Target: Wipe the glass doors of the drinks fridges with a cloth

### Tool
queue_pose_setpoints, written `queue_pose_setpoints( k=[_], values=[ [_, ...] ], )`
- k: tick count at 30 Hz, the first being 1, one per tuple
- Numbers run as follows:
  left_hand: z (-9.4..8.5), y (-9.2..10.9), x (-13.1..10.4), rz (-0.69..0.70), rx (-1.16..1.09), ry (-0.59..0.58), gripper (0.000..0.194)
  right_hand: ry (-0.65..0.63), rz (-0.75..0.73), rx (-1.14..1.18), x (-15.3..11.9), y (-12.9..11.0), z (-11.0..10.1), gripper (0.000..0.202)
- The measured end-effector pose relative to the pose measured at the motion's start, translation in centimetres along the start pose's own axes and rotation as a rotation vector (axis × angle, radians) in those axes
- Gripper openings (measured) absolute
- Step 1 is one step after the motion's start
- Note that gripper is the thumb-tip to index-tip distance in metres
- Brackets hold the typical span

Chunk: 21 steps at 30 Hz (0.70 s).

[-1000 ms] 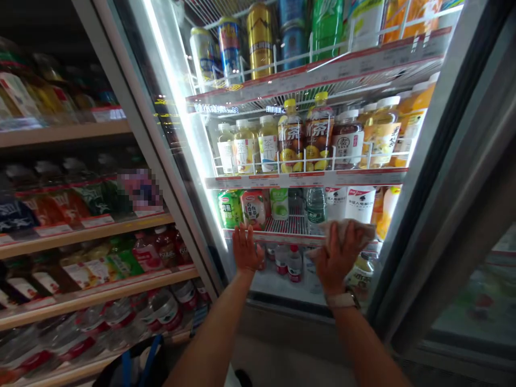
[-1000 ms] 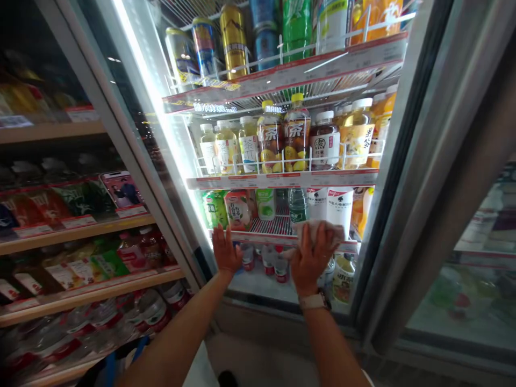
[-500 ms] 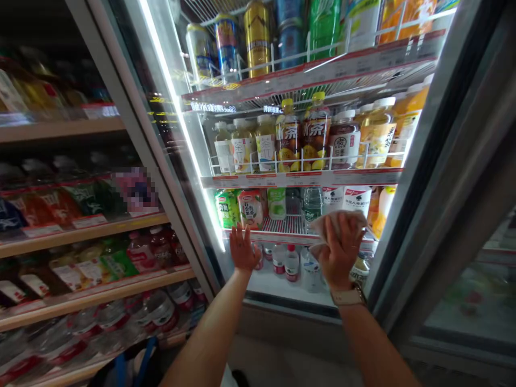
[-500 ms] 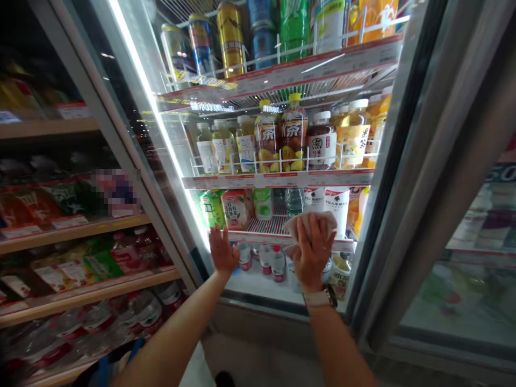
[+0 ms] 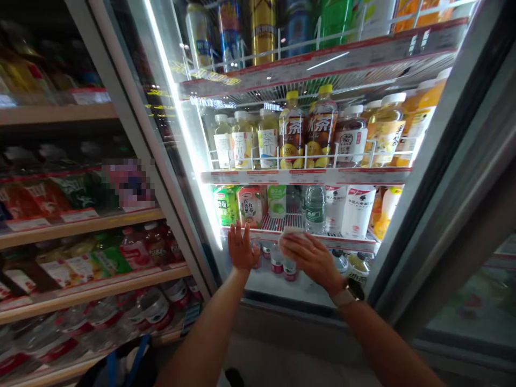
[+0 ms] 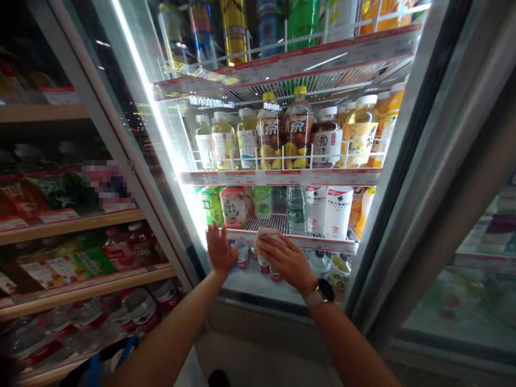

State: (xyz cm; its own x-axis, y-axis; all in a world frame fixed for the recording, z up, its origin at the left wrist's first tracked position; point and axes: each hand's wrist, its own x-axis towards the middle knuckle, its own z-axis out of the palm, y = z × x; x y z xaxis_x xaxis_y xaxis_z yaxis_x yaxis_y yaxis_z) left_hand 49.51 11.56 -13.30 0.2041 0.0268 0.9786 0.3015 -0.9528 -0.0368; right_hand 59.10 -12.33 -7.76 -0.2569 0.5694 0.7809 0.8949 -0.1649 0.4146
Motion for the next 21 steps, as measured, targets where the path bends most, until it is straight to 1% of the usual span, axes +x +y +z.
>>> queue_pose_setpoints(
  k=[3, 5, 7, 11, 13, 14, 15, 17, 19, 21],
  values=[
    [0.1, -0.1, -0.1, 0.013, -0.023, 0.011, 0.066, 0.106, 0.167, -0.063, 1.7, 1.4, -1.6, 0.042],
    [0.1, -0.2, -0.3, 0.009, -0.019, 0.002, 0.066, 0.140, 0.183, -0.050, 1.8, 1.1, -1.6, 0.043],
    [0.1, -0.2, -0.4, -0.001, -0.005, -0.021, 0.066, 0.116, 0.125, -0.015, 0.9, 0.1, -0.6, 0.041],
    [0.0, -0.1, -0.2, 0.017, 0.006, -0.011, 0.065, -0.022, -0.088, 0.080, -2.1, -2.1, 1.9, 0.036],
    [-0.2, 0.0, 0.0, 0.035, 0.015, -0.001, 0.066, -0.062, -0.138, 0.103, -3.0, -2.5, 2.3, 0.035],
    [-0.2, 0.1, 0.1, 0.042, 0.016, 0.002, 0.066, -0.073, -0.138, 0.103, -3.1, -2.5, 2.2, 0.035],
    [-0.3, 0.1, 0.2, 0.047, 0.015, 0.005, 0.066, -0.071, -0.118, 0.093, -3.1, -2.4, 2.0, 0.035],
    [-0.3, 0.2, 0.2, 0.048, 0.004, 0.016, 0.066, -0.012, -0.017, 0.041, -2.8, -1.8, 1.1, 0.038],
    [-0.3, 0.2, 0.1, 0.038, -0.005, 0.010, 0.066, 0.100, 0.162, -0.047, -2.3, -1.0, 0.2, 0.043],
    [-0.2, 0.1, -0.1, 0.015, -0.005, -0.024, 0.065, 0.208, 0.344, -0.131, -2.0, -0.4, -0.3, 0.049]
  ],
)
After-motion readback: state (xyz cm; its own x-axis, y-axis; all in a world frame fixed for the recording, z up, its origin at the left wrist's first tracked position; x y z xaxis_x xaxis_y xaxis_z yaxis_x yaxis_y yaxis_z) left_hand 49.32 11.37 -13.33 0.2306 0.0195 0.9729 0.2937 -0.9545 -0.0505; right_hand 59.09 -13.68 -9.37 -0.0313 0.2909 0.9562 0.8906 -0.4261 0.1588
